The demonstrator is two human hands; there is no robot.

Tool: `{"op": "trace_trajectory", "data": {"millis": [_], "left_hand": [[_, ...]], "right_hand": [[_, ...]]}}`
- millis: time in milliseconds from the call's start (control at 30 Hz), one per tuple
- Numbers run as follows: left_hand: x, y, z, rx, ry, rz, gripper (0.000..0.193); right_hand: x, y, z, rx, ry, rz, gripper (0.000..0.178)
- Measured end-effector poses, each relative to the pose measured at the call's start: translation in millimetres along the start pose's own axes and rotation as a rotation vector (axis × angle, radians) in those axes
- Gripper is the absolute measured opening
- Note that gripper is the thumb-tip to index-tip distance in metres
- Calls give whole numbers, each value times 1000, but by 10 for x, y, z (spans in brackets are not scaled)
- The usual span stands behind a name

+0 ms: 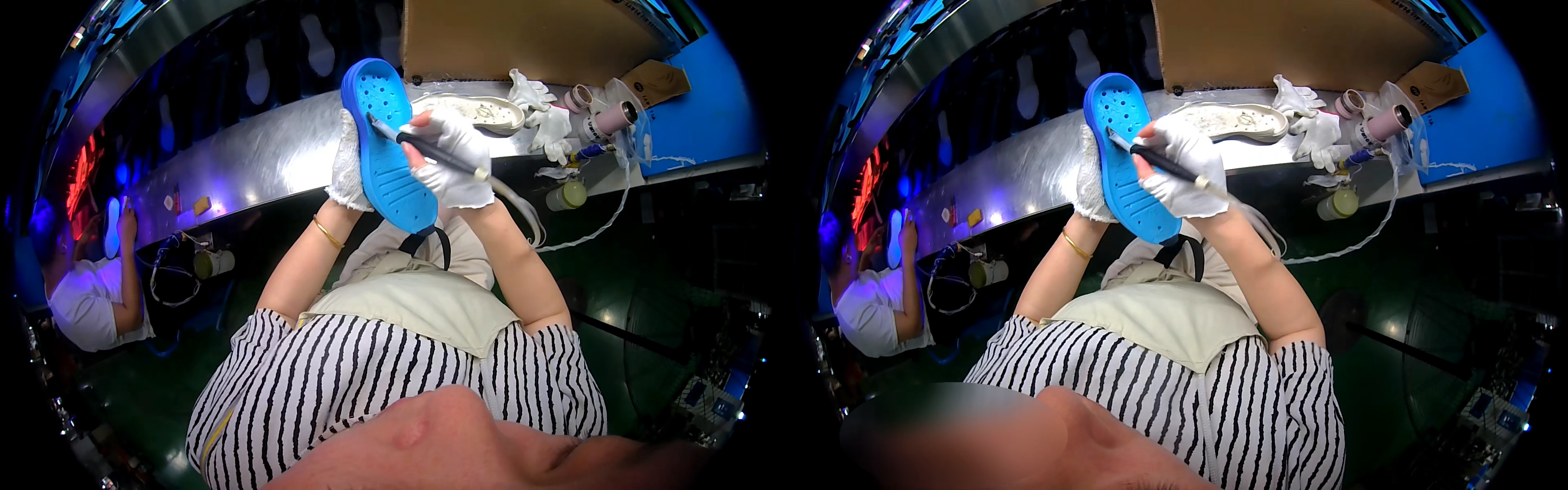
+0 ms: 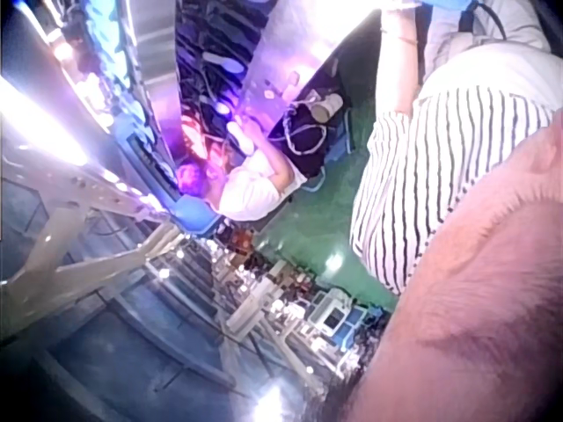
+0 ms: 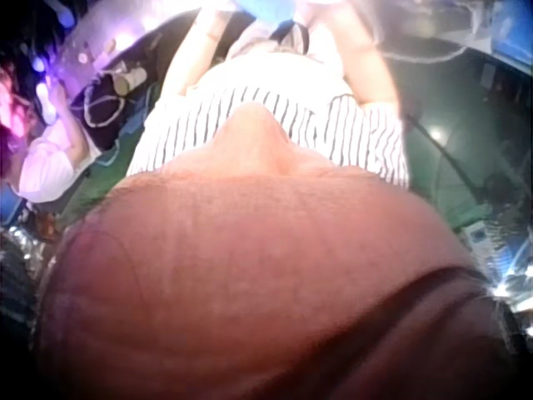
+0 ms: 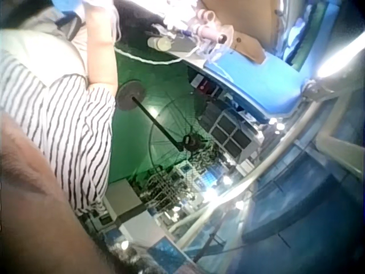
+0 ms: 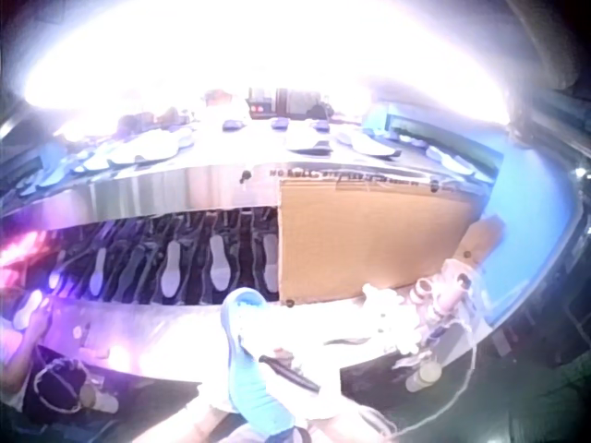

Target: The person applies adhesive to the bottom of a blue shoe sole using a brush and handles a white shoe upper at a workstation.

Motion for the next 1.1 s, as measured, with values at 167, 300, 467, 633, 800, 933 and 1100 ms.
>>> {"op": "trace_trajectory", "data": {"millis": [167, 300, 467, 633, 800, 933, 1100], "left_hand": [[-43, 90, -12, 39, 33, 45, 80], [-52, 167, -65, 68, 45, -19, 81], [30, 350, -48, 137, 100, -34, 79], [71, 270, 42, 155, 24, 95, 80], [33, 101, 51, 122, -391, 413, 83], [273, 280, 13, 115, -65, -3, 87], [362, 365, 25, 296, -76, -18, 85]], "right_hand": [[108, -67, 79, -15, -131, 122, 29], [96, -78, 45, -53, -136, 159, 27], [103, -230, 96, 155, -202, 6, 17], [-186, -165, -9, 182, -86, 27, 14], [-138, -149, 6, 206, 19, -218, 13], [4, -164, 159, 173, -173, -103, 15], [-58, -44, 144, 83, -53, -55, 15]]}}
Point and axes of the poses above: each hand's wrist, its own z-axis away from the middle knuckle, its own x-axis out of the palm, y = z × x, the point moved 1 cm from there along -z, towards the middle knuckle, and after that the axes turned 11 degrees about -z, right-handed, at the moved point
